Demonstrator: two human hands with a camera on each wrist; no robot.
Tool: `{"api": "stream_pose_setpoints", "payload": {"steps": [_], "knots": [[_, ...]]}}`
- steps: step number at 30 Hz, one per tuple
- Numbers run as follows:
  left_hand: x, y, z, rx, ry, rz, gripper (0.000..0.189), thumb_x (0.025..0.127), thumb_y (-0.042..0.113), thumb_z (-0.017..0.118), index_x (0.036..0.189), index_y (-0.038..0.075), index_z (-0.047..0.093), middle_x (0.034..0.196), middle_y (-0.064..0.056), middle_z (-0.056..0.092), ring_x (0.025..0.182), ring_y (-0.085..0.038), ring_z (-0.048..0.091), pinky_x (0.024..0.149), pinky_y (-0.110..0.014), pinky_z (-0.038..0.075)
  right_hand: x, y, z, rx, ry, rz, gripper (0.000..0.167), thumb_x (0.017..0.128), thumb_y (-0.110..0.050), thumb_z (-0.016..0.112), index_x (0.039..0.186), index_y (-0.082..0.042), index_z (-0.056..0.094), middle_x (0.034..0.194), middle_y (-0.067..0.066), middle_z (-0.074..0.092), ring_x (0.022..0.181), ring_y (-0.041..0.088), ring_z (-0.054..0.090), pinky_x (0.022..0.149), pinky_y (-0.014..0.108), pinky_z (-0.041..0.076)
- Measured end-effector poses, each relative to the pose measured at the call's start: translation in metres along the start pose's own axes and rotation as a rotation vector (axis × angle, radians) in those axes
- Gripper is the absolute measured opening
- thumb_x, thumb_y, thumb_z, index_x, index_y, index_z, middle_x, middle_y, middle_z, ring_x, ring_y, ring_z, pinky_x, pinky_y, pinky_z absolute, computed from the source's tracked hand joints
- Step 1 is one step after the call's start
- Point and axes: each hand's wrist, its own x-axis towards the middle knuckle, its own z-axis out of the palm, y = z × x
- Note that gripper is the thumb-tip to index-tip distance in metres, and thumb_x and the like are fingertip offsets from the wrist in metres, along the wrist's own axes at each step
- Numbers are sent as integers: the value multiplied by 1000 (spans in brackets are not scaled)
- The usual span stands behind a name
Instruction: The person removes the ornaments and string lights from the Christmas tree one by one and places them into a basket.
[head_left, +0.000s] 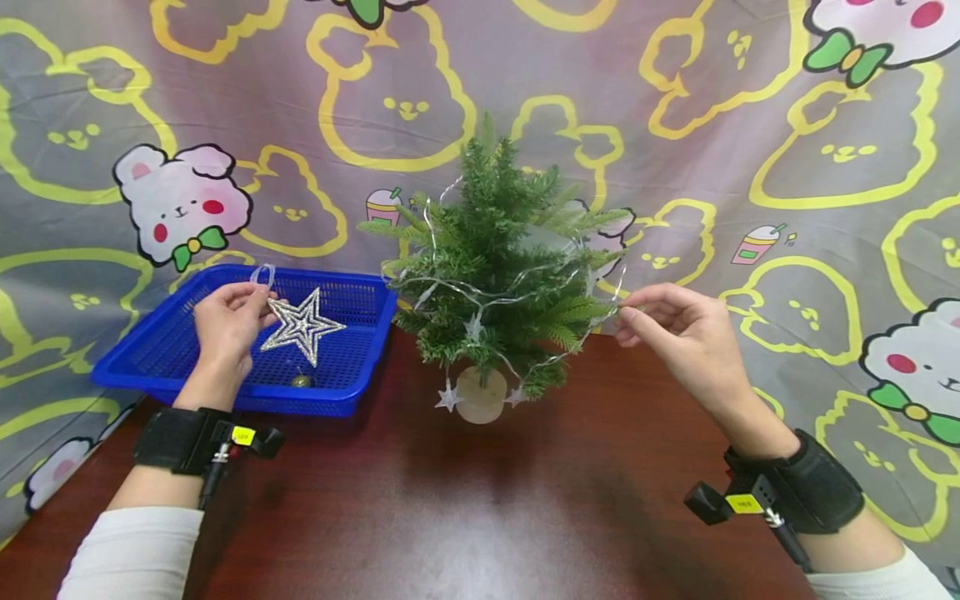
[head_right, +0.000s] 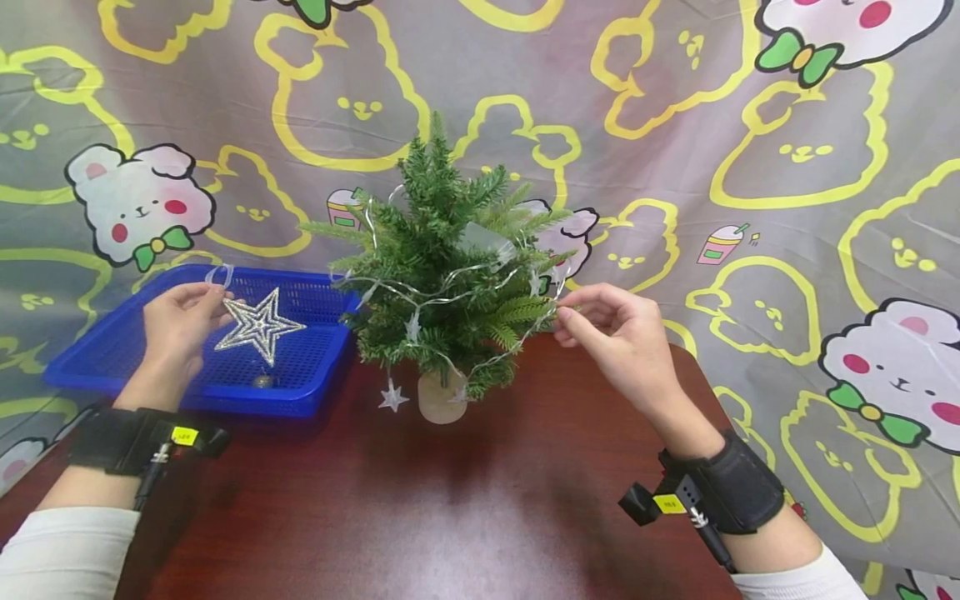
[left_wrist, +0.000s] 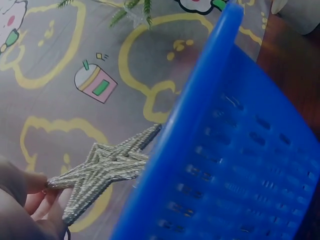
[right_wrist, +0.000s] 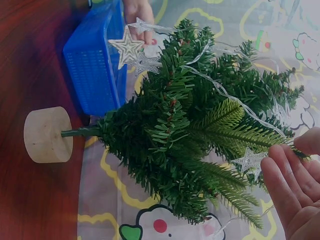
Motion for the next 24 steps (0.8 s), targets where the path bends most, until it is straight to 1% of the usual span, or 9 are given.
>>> {"api": "stream_pose_setpoints", "payload": {"steps": [2, 6, 9, 11, 14, 17, 20, 22, 24], "knots": [[2, -3, -1, 12, -31, -16, 5, 98, 6, 56, 94, 8, 58, 65, 14, 68, 61, 1, 68, 58, -14, 55, 0, 0, 0, 1, 0, -3, 10, 93, -3, 65, 98, 5, 67, 76, -5, 73, 66, 10, 72, 64, 23, 58], [4, -9, -4, 77, -100, -53, 3, 99, 8, 55, 97, 7, 57, 65, 16, 67, 62, 3, 68, 58, -14, 55, 0, 1, 0, -3, 1, -7, 11, 93, -3, 65, 99, 6, 67, 76, -6, 73, 66, 10, 72, 64, 22, 58], [6, -13, -6, 121, -162, -97, 5, 100, 11, 55, 101, 7, 56, 68, 16, 67, 65, 3, 68, 62, -15, 56, 0, 2, 0, -1, 1, -7, 10, 93, -2, 65, 99, 6, 67, 76, -6, 73, 66, 10, 72, 64, 22, 58], [7, -17, -7, 133, -192, -126, 7, 100, 13, 54, 104, 7, 56, 69, 15, 66, 67, 2, 69, 64, -16, 56, 0, 2, 0, 4, 0, -7, 10, 93, -2, 65, 99, 5, 67, 76, -5, 73, 66, 10, 72, 64, 22, 58], [8, -21, -9, 136, -204, -154, 6, 101, 12, 53, 103, 7, 55, 69, 15, 66, 67, 2, 69, 64, -16, 57, 0, 3, 1, 17, -3, -8, 10, 92, -2, 65, 99, 6, 67, 76, -4, 73, 65, 10, 72, 64, 22, 58], [9, -23, -9, 122, -207, -155, 6, 101, 11, 53, 102, 5, 55, 68, 14, 66, 65, 1, 69, 62, -16, 57, 0, 3, 1, 24, -4, -7, 11, 93, -2, 65, 99, 7, 67, 75, -4, 73, 65, 10, 71, 64, 23, 58], [11, -26, -10, 97, -224, -150, 7, 100, 8, 52, 102, 2, 53, 67, 13, 66, 63, 0, 69, 62, -17, 57, 0, 3, 1, 23, -1, -1, 11, 93, -2, 65, 99, 7, 67, 75, -4, 73, 65, 10, 71, 64, 23, 58], [12, -27, -11, 95, -229, -158, 5, 100, 7, 52, 98, 3, 54, 66, 12, 66, 63, -1, 69, 62, -18, 57, -1, 2, 0, 15, 2, 3, 11, 93, -2, 65, 99, 6, 67, 75, -5, 73, 65, 10, 71, 64, 22, 58], [13, -29, -12, 96, -232, -168, 7, 100, 7, 51, 95, 6, 56, 66, 12, 66, 62, -1, 69, 62, -18, 57, -1, 2, 0, 11, 2, 5, 11, 93, -3, 66, 99, 6, 67, 75, -5, 73, 65, 10, 71, 64, 22, 58]]}}
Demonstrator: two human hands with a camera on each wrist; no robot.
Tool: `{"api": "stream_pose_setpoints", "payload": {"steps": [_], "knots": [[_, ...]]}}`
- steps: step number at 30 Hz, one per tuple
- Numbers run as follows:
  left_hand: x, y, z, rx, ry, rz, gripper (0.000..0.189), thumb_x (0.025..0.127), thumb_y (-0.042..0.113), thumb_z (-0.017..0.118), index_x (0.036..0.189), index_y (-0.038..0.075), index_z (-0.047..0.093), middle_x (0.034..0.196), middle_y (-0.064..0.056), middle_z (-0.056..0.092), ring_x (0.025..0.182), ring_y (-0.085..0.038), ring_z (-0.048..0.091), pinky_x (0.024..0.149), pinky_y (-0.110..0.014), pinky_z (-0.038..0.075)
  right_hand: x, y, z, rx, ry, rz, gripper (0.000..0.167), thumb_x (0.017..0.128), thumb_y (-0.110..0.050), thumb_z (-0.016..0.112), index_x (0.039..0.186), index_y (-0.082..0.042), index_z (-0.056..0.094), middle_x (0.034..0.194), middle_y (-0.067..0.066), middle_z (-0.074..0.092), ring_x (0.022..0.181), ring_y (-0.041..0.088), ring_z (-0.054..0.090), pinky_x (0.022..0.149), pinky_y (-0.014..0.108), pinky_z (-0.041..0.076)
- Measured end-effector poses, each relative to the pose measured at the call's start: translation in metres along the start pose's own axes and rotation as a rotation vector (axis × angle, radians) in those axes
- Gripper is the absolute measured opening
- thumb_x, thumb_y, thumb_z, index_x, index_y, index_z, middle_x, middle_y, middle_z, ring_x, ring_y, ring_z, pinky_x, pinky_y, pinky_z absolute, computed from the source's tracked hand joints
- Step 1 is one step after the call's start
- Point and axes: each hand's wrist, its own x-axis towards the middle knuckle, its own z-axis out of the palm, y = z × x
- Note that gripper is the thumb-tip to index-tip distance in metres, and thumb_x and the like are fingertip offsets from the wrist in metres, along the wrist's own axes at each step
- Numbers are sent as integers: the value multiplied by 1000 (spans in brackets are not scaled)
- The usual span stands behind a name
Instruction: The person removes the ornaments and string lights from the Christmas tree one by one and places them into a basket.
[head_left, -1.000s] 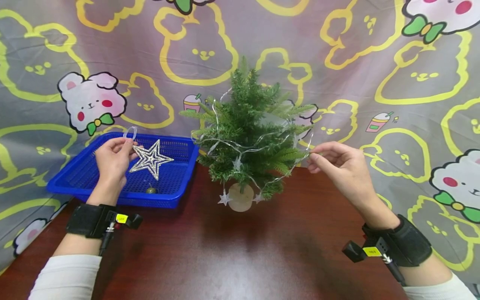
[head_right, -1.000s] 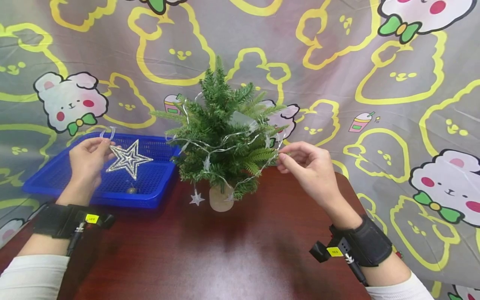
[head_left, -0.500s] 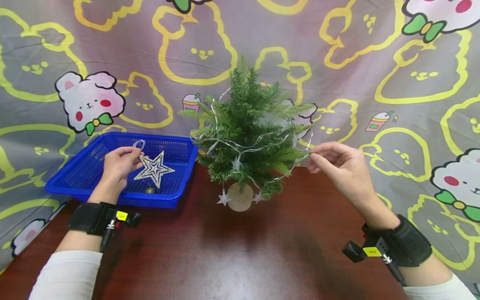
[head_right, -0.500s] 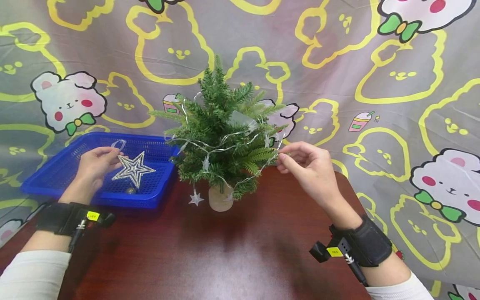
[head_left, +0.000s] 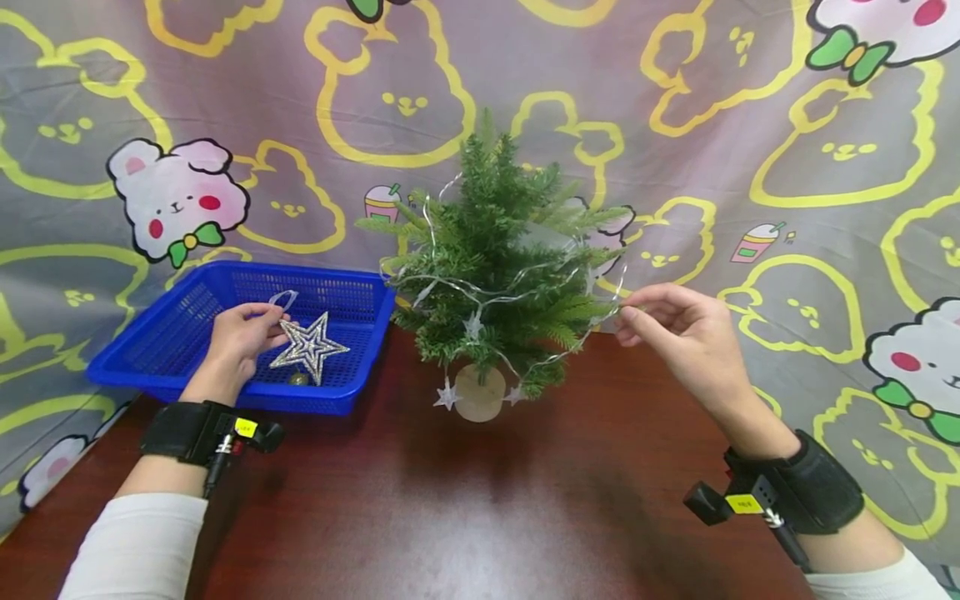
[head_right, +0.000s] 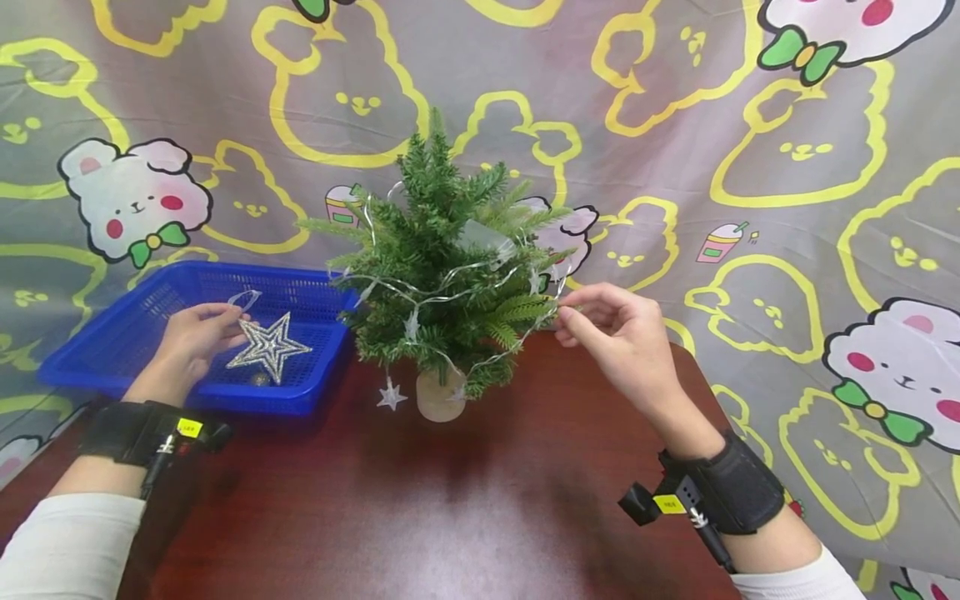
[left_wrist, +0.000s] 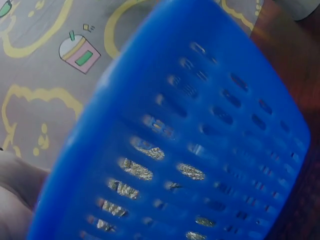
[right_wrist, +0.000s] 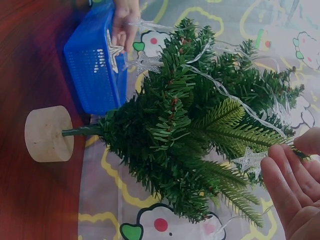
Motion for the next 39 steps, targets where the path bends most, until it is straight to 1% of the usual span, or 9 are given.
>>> {"api": "stream_pose_setpoints", "payload": {"steps": [3, 5, 9, 12, 16, 23, 28, 33, 39], "knots": [[2, -2, -2, 12, 0, -11, 17, 100, 6, 51, 87, 11, 59, 66, 12, 66, 63, -2, 70, 63, -18, 57, 0, 0, 0, -4, -1, -2, 11, 93, -3, 65, 99, 5, 67, 76, -5, 73, 66, 10, 71, 65, 22, 58], [3, -4, -3, 38, -11, -14, 16, 101, 7, 50, 88, 11, 59, 67, 12, 66, 64, -1, 70, 64, -18, 57, 0, 0, 0, -6, -1, -4, 10, 93, -3, 65, 99, 5, 68, 76, -6, 73, 66, 10, 71, 65, 22, 58], [7, -6, -3, 153, -43, -32, 7, 101, 10, 51, 102, 5, 55, 68, 16, 65, 65, 1, 67, 66, -19, 58, 0, 0, 1, 0, -1, -6, 10, 92, -2, 66, 99, 4, 68, 76, -6, 73, 66, 10, 71, 65, 22, 58], [10, -6, -2, 248, -58, -52, 20, 102, 13, 51, 115, -2, 51, 68, 18, 63, 64, 3, 65, 66, -18, 58, 0, 0, 0, 7, 0, -6, 10, 92, -2, 66, 100, 4, 68, 77, -5, 73, 67, 10, 72, 65, 22, 58], [11, -7, -1, 342, -55, -66, 32, 101, 11, 49, 125, -10, 48, 66, 19, 61, 62, 4, 63, 64, -18, 57, 0, 0, 0, 1, -1, -8, 10, 93, -2, 65, 100, 5, 68, 77, -5, 73, 67, 9, 72, 65, 22, 58], [12, -6, 4, 409, -36, -74, 34, 98, 3, 47, 124, -18, 47, 62, 13, 60, 53, 1, 63, 60, -21, 58, 1, 0, 0, -18, 1, -9, 9, 93, -3, 65, 99, 4, 68, 76, -5, 73, 66, 10, 72, 64, 23, 58], [13, -5, 6, 462, -35, -80, 32, 98, 2, 47, 122, -19, 49, 63, 11, 59, 54, 0, 63, 62, -23, 59, 1, 0, 0, -20, 3, -19, 9, 92, -2, 66, 98, 4, 68, 76, -5, 73, 65, 10, 72, 64, 22, 58], [17, -6, 4, 570, -53, -52, 28, 91, -2, 53, 114, -19, 54, 66, 7, 61, 57, 0, 61, 64, -26, 60, 2, 0, 0, -18, 0, -19, 10, 93, -3, 66, 99, 5, 68, 76, -5, 73, 65, 10, 71, 64, 22, 58], [18, -6, 2, 836, -14, 39, 27, 86, 2, 59, 106, -16, 64, 69, -5, 67, 56, -4, 64, 59, -23, 56, 1, 0, 0, -13, -5, -7, 13, 93, -3, 66, 100, 7, 67, 77, -4, 73, 66, 10, 71, 65, 22, 58]]}}
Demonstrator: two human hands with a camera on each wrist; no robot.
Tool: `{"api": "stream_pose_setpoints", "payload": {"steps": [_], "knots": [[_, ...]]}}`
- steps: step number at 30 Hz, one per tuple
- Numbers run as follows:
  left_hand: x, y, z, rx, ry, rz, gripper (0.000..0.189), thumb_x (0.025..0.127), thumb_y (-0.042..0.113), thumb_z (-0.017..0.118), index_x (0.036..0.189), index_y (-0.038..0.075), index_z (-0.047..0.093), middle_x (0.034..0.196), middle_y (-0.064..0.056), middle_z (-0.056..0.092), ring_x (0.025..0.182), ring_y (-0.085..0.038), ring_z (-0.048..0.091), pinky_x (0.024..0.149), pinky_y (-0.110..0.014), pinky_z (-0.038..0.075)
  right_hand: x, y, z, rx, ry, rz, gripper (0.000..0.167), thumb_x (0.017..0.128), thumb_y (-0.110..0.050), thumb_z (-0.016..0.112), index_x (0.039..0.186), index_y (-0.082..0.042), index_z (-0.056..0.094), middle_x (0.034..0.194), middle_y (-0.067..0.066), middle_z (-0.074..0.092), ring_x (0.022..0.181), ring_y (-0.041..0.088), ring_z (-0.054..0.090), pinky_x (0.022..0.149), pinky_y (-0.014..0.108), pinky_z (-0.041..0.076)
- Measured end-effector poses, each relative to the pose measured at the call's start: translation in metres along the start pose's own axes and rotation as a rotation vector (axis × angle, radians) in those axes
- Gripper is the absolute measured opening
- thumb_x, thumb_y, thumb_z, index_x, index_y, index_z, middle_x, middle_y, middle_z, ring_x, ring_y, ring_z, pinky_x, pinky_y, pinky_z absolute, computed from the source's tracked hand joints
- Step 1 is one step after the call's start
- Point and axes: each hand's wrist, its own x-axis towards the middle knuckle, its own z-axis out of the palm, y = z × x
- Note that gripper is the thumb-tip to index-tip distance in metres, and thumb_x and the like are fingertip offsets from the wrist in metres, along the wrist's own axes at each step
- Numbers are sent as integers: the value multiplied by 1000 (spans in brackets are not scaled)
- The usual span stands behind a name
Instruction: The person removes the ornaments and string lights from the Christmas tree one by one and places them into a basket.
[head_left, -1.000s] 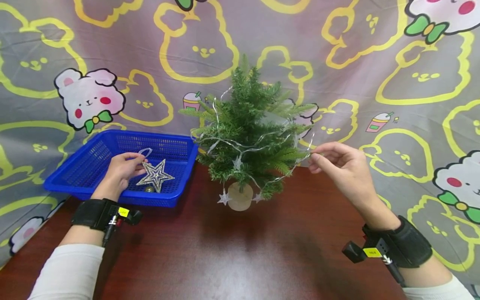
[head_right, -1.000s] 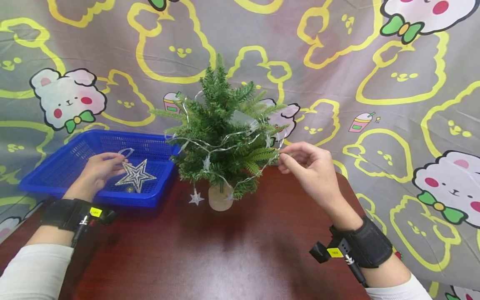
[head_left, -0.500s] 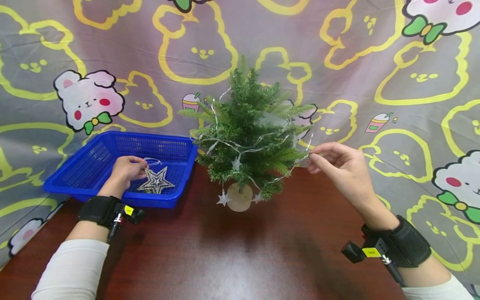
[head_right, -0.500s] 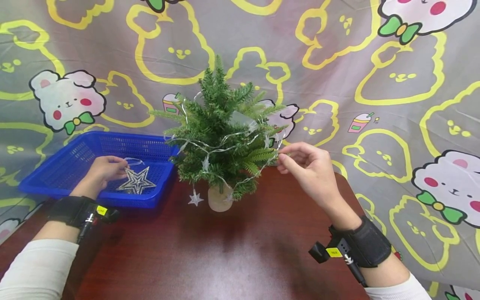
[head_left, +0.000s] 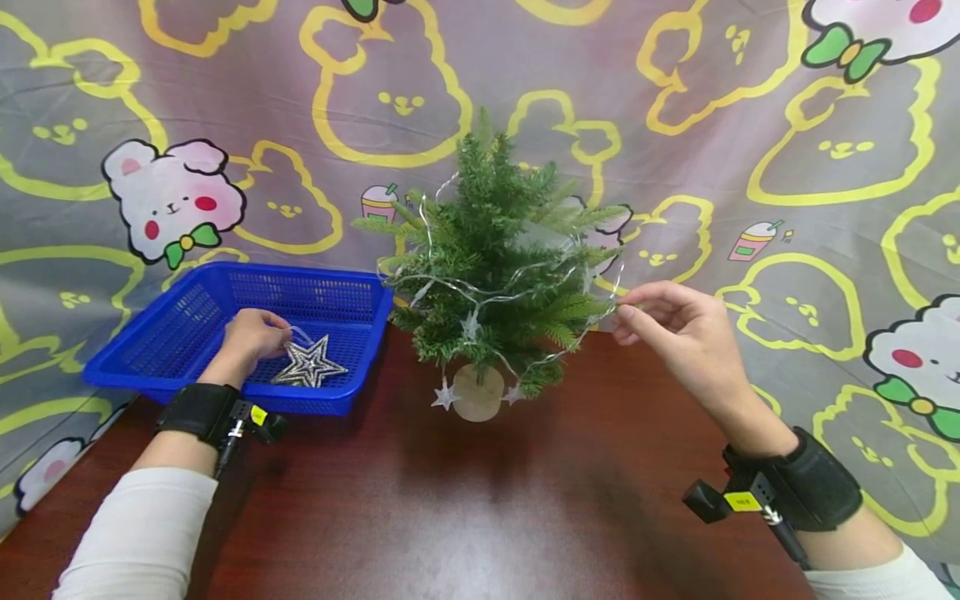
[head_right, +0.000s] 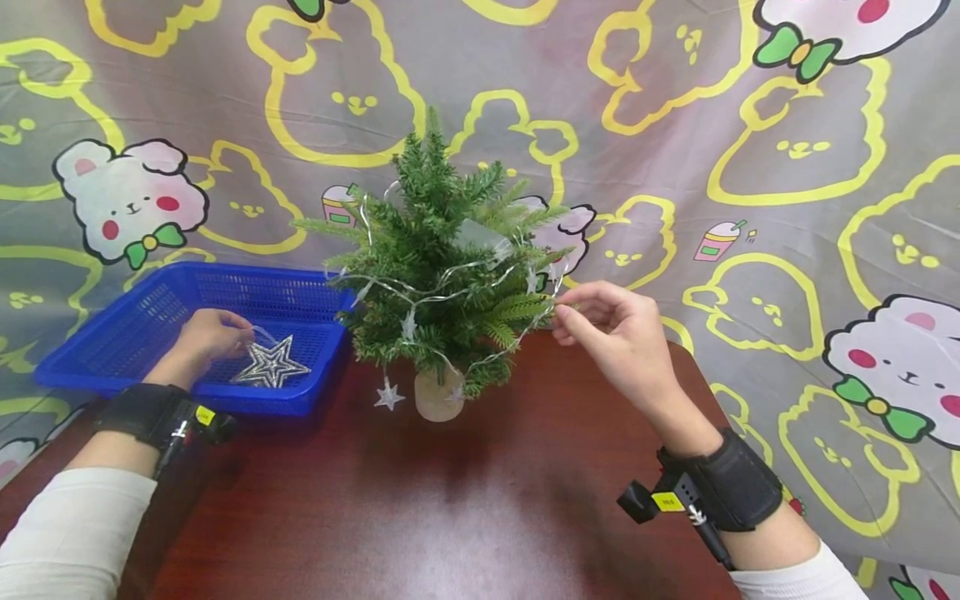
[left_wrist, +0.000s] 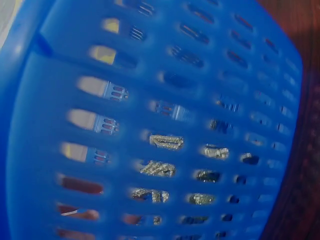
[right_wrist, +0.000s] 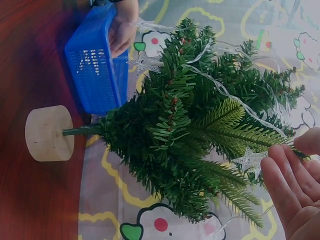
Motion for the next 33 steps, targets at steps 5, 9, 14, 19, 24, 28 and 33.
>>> {"api": "stream_pose_setpoints", "payload": {"steps": [5, 9, 14, 19, 24, 28, 33], "knots": [[-1, 2, -4, 158, 3, 12, 25, 87, 5, 61, 104, -11, 68, 68, -10, 71, 60, -13, 68, 79, -41, 57, 0, 0, 0, 12, -4, 6, 13, 93, -4, 66, 100, 7, 67, 77, -4, 73, 66, 11, 71, 65, 23, 58], [-2, 3, -8, 260, -5, 21, 24, 86, 7, 60, 101, -8, 71, 66, -7, 71, 83, -32, 68, 89, -50, 50, 0, 1, 0, -5, -1, 8, 11, 93, -4, 66, 100, 5, 68, 76, -5, 73, 66, 11, 71, 65, 22, 58], [-2, 1, -11, 297, -39, 49, 25, 84, 9, 63, 99, -9, 72, 64, -5, 70, 97, -44, 63, 91, -53, 48, 1, 1, 0, -10, 1, -1, 10, 93, -3, 66, 99, 4, 68, 76, -5, 73, 66, 10, 71, 64, 23, 58], [2, -2, -13, 287, -121, 21, 26, 86, 9, 65, 101, -11, 70, 69, -5, 70, 91, -36, 64, 83, -45, 51, 1, 1, 0, 0, 0, -5, 10, 93, -3, 65, 99, 4, 68, 76, -5, 73, 65, 11, 71, 64, 23, 58], [3, -3, -15, 289, -204, -5, 26, 86, 7, 66, 104, -11, 68, 79, -10, 69, 75, -21, 63, 66, -28, 49, 0, 2, 0, -4, -1, -9, 10, 93, -2, 65, 99, 5, 68, 76, -5, 73, 65, 11, 71, 64, 22, 58], [2, -3, -17, 329, -205, 27, 29, 85, 7, 64, 107, -11, 68, 105, -27, 68, 98, -41, 64, 86, -45, 52, 0, 2, 0, -7, 4, -11, 9, 93, -2, 65, 99, 5, 68, 76, -5, 73, 65, 10, 71, 64, 22, 58], [2, -5, -16, 319, -197, 13, 33, 89, 6, 56, 116, -12, 64, 127, -34, 56, 122, -53, 48, 105, -59, 39, 1, 2, 0, -42, 7, -3, 9, 93, -4, 65, 99, 2, 68, 76, -7, 73, 66, 9, 72, 64, 21, 58]]}}
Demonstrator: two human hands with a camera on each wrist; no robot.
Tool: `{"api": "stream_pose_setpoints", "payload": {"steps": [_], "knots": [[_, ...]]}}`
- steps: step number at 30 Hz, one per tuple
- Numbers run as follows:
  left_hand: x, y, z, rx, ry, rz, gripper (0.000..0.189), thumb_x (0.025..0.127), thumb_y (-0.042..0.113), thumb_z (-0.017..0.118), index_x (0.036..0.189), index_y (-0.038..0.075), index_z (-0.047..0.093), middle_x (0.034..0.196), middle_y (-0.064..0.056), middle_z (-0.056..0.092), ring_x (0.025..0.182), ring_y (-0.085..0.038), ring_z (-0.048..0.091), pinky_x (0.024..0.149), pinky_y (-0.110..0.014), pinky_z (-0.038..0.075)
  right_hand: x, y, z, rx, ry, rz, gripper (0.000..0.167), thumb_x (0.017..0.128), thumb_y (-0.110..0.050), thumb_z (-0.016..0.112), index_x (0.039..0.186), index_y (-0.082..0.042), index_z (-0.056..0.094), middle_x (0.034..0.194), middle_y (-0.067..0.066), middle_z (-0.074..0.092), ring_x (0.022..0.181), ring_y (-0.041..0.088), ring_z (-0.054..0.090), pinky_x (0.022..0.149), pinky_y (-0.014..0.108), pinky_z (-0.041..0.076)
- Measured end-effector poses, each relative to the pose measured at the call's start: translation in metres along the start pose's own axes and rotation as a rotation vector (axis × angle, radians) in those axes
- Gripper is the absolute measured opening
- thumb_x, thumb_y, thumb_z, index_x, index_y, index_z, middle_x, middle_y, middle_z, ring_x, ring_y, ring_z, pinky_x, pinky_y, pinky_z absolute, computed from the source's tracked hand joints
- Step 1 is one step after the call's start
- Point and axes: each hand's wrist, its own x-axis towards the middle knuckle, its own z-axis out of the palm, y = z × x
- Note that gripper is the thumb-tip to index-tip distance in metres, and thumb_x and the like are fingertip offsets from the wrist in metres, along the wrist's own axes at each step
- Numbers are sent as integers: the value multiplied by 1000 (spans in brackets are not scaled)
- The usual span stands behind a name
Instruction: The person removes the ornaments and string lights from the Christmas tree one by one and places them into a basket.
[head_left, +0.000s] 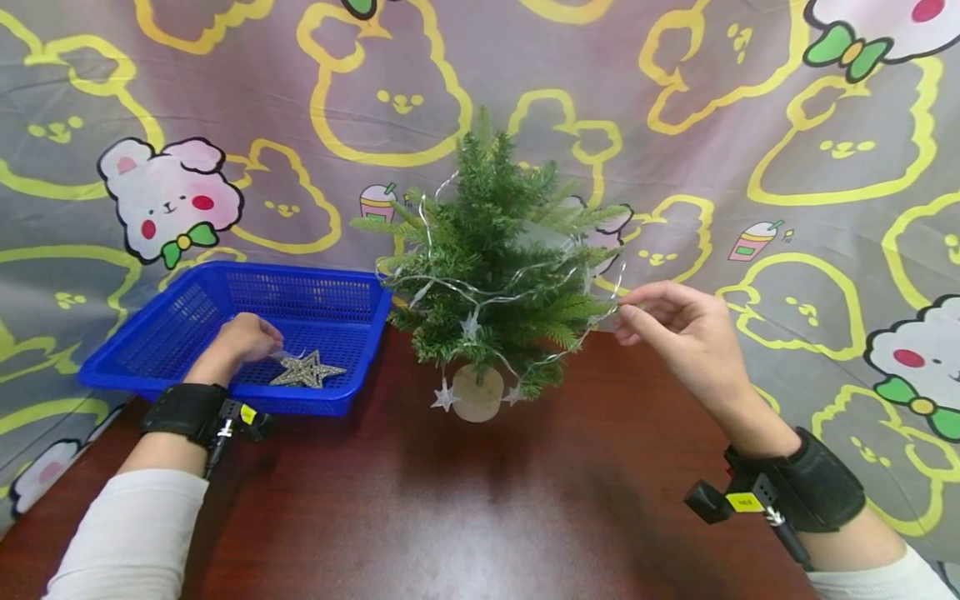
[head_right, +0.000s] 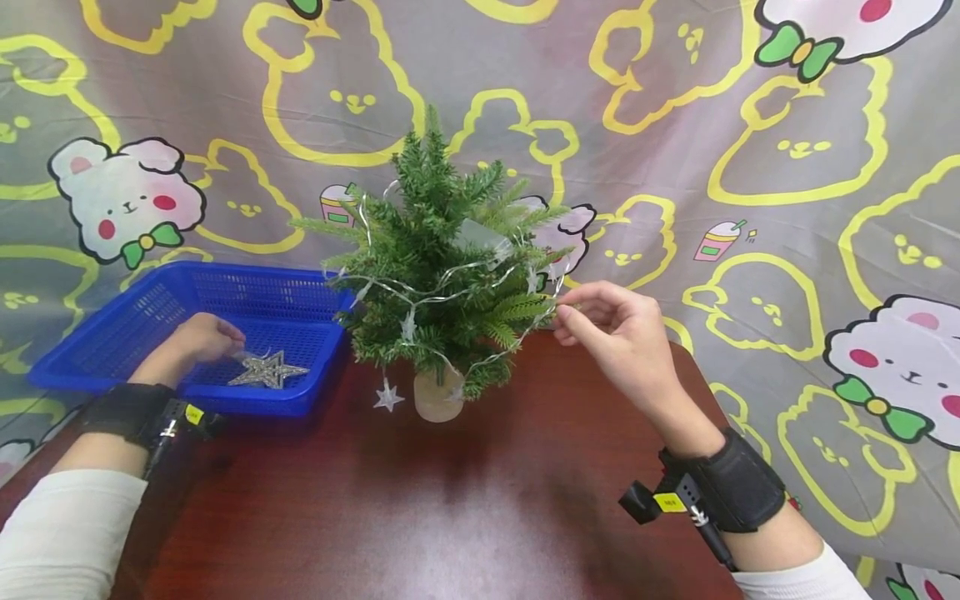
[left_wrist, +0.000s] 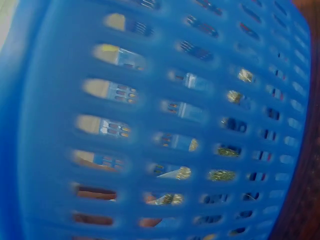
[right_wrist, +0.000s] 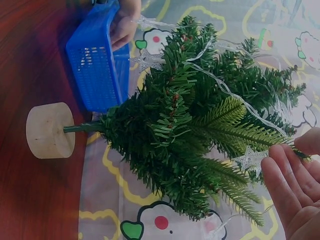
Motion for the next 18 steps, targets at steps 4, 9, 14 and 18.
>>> {"api": "stream_pose_setpoints", "payload": {"steps": [4, 9, 14, 18], "knots": [[-1, 1, 0, -36, 34, -7, 33, 92, 8, 56, 118, -12, 62, 123, -33, 60, 120, -51, 51, 102, -59, 41, 0, 0, 0, -5, 1, 6, 9, 93, -4, 65, 99, 2, 68, 76, -7, 73, 66, 10, 72, 65, 22, 58], [-9, 5, -2, -45, 72, 22, 32, 93, 9, 58, 116, -11, 63, 117, -32, 63, 116, -51, 53, 98, -59, 43, 0, 0, 0, 9, -1, 5, 9, 93, -4, 65, 99, 3, 68, 76, -7, 73, 66, 9, 72, 65, 22, 58], [-20, 15, -5, -12, 129, 106, 33, 96, 14, 58, 119, -8, 63, 120, -32, 63, 112, -51, 57, 92, -59, 45, 0, 0, 1, 5, 0, 0, 10, 93, -4, 65, 99, 3, 68, 76, -7, 73, 65, 9, 72, 64, 22, 58], [-32, 29, -8, -54, 163, 193, 37, 100, 22, 55, 125, -5, 61, 127, -32, 60, 115, -50, 55, 92, -60, 45, 0, -1, 0, 0, 1, 0, 10, 93, -5, 65, 99, 3, 68, 76, -7, 73, 66, 10, 72, 64, 22, 58]]}}
